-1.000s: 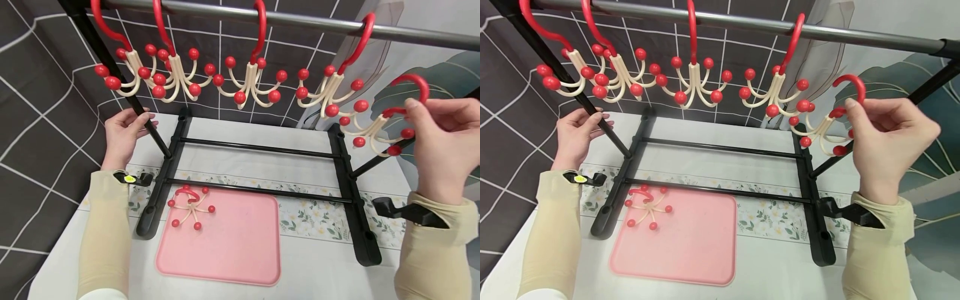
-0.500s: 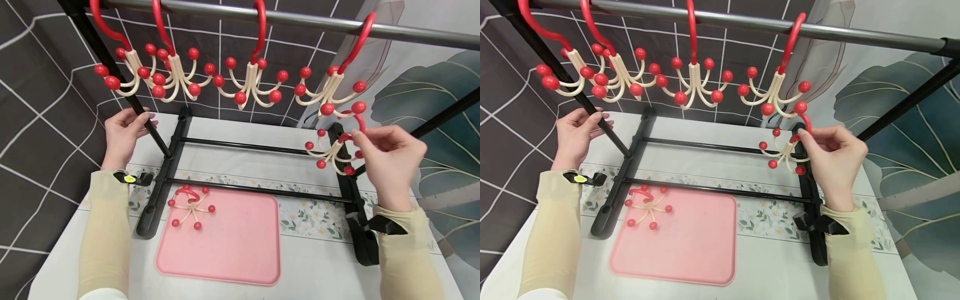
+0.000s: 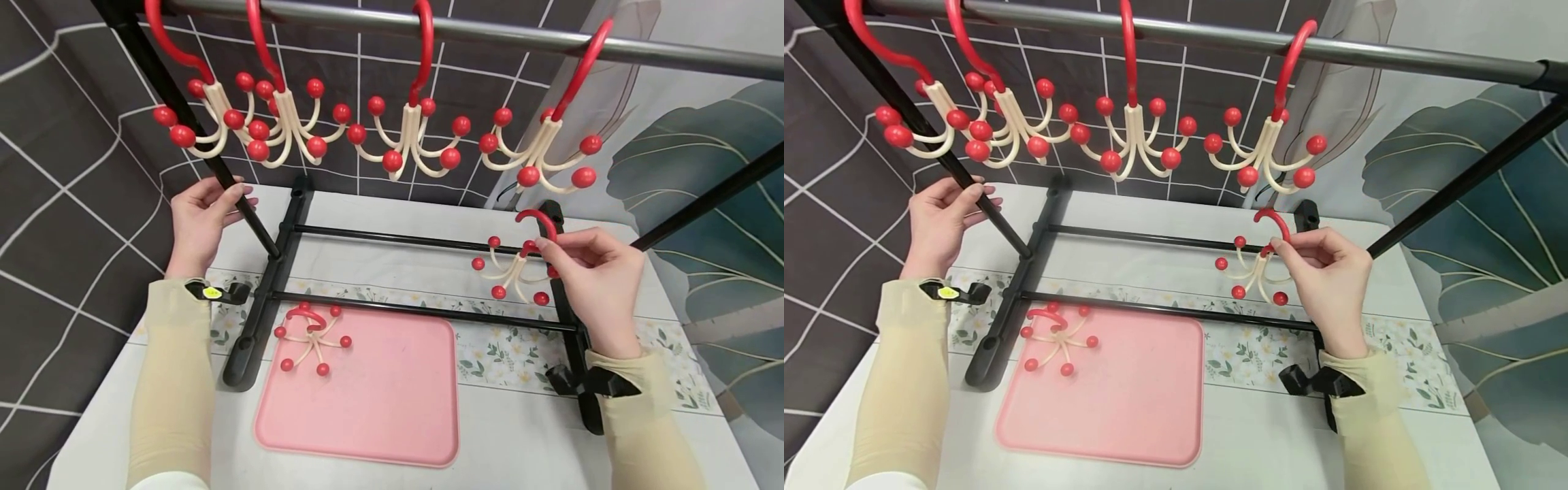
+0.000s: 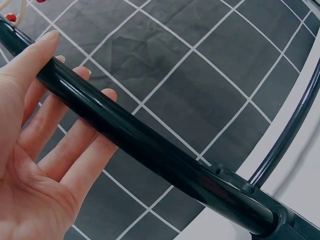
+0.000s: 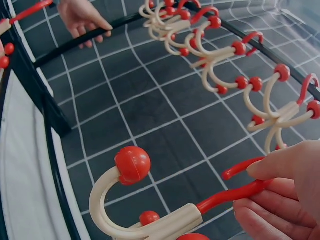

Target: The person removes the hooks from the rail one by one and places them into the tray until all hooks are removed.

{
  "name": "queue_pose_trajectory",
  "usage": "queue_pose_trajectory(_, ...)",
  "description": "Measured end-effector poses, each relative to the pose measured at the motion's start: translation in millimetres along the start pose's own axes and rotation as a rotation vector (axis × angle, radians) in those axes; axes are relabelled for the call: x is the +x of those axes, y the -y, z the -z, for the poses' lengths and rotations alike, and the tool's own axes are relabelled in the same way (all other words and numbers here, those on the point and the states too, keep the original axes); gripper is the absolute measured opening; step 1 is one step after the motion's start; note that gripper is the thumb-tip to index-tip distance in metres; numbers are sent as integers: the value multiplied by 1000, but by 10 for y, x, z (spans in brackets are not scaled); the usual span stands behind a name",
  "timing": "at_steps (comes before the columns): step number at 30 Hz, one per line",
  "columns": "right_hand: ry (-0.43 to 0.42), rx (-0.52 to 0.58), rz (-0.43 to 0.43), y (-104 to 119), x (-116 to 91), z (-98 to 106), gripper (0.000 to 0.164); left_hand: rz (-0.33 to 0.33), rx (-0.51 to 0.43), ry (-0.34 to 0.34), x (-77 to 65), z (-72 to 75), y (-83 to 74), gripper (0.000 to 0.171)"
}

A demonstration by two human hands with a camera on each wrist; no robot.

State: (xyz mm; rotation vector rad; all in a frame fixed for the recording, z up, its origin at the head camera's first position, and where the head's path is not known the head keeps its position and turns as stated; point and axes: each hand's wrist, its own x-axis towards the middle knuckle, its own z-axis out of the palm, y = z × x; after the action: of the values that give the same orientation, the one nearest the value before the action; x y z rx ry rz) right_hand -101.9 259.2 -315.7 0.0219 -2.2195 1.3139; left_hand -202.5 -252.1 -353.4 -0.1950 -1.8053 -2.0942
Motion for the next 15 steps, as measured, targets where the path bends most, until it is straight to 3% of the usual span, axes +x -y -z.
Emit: queue_pose_trajectory(15,199,164,-44,-5,-274,-312,15,4,12,-1,-2,9,2,25)
